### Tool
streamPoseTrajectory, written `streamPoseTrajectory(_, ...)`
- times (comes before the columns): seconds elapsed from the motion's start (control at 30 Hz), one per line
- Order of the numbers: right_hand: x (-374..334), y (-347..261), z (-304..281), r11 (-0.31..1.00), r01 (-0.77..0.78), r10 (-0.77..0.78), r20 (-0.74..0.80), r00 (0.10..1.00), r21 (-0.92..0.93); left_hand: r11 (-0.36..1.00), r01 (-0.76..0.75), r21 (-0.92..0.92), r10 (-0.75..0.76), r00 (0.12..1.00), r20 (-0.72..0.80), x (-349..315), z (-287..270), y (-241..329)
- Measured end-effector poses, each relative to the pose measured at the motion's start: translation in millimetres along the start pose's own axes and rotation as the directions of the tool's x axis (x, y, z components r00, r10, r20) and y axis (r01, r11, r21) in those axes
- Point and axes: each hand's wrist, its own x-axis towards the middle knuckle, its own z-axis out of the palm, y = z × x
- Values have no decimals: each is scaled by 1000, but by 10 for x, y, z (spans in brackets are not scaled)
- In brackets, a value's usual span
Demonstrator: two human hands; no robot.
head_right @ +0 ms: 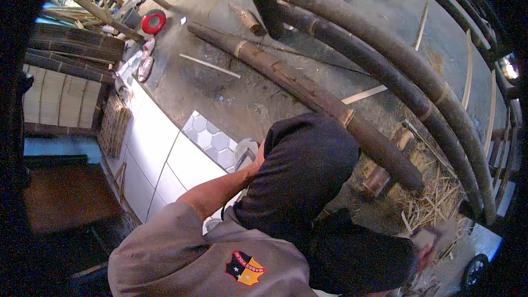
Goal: The person uses a machete to split and shape bamboo pieces, then fits them into a bamboo frame. They repeatedly measure, cut, and insert bamboo strips into the frame structure.
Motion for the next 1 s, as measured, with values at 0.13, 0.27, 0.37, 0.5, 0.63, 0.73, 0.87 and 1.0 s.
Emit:
streamPoseTrajectory(0.13, -152, -1338, 236, 904, 376, -422, 286, 860, 203, 936, -34, 350, 56, 997, -53, -235, -179, 246)
streamPoseTrajectory(0.27, -651, -2653, 658, 865, 367, -500, 660, 561, 343, 959, 124, 254, -94, 988, -126, -234, -462, 434)
streamPoseTrajectory(0.37, -1028, -3212, 1140, 805, 429, -549, 788, 278, 409, 884, -377, 278, 432, 885, -174, 75, -508, 787)
streamPoseTrajectory(0.5, -1389, -3367, 1748, 606, 369, -709, 689, -151, 705, 968, -246, -43, 249, 966, 76, 553, -311, 1487)
streamPoseTrajectory(0.63, -1498, -3340, 1887, 649, 253, -647, 695, -313, 718, 826, -549, 128, 431, 761, 484, 692, -258, 1786)
streamPoseTrajectory(0.73, -1386, -3187, 1731, 632, 255, -734, 671, -105, 731, 924, -378, 46, 307, 811, 499, 578, -444, 1556)
streamPoseTrajectory(0.87, -927, -2512, 1494, 802, 146, -484, 486, 728, 580, 998, 32, -61, -1, 894, 447, 577, -1048, 865)
streamPoseTrajectory(1.0, -511, -1646, 1487, 938, 67, -89, 48, 995, 341, 939, 246, 239, -285, 948, 145, 334, -1786, 125)
